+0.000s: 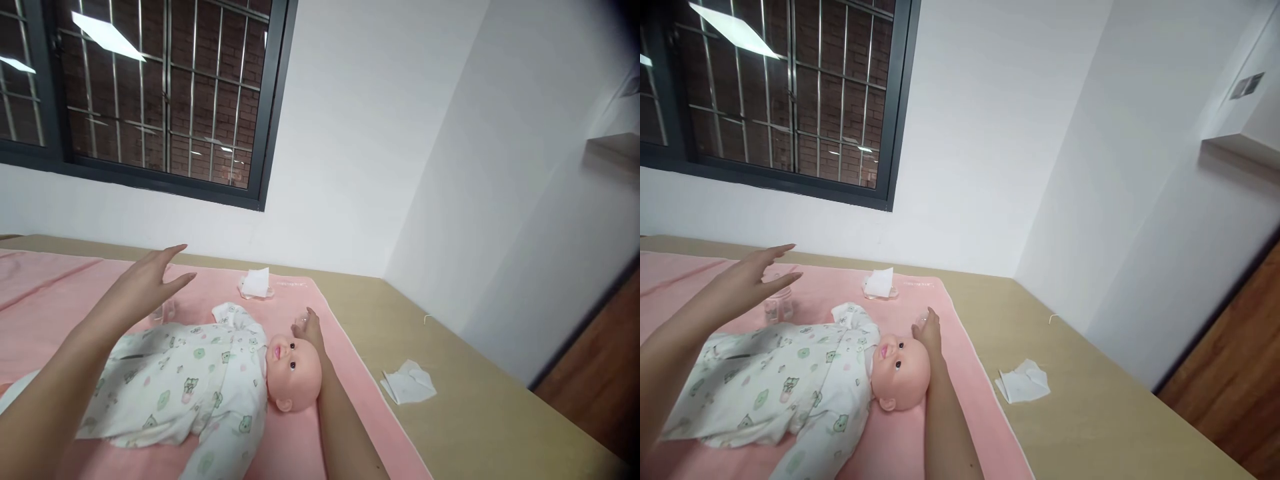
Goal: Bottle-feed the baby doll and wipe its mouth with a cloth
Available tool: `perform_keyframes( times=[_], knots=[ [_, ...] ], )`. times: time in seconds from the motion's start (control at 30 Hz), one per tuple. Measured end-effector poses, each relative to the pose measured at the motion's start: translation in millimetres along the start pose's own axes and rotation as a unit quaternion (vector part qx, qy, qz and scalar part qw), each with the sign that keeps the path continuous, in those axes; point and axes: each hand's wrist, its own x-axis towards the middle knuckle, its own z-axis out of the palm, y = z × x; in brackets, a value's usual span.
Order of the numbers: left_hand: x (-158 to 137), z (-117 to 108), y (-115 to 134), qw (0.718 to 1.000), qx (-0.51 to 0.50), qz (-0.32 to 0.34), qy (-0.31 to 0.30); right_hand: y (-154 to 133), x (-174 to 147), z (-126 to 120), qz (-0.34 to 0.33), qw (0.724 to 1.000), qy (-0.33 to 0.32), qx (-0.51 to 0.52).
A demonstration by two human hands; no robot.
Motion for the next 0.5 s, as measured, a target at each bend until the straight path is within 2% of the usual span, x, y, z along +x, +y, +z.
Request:
perform_keyframes(
  times=[0.1, 0.27, 0.37, 0.5],
  knots=[
    [0, 8, -8, 0.999, -0.037, -0.011, 0.03, 2, 4, 2, 0.007, 1.0, 0.001, -0.013],
    [27, 47, -73, 0.995, -0.048, -0.077, 0.031, 6, 5, 4, -0.005, 1.0, 0.011, -0.013],
    [37, 73, -104, 0.988, -0.094, -0.115, -0.036, 5, 5, 3, 0.0, 1.0, 0.012, -0.012],
    [38, 95, -111, 0.983, -0.13, -0.105, -0.072, 0, 7, -1, 0.006, 1.0, 0.016, -0.006]
  ],
)
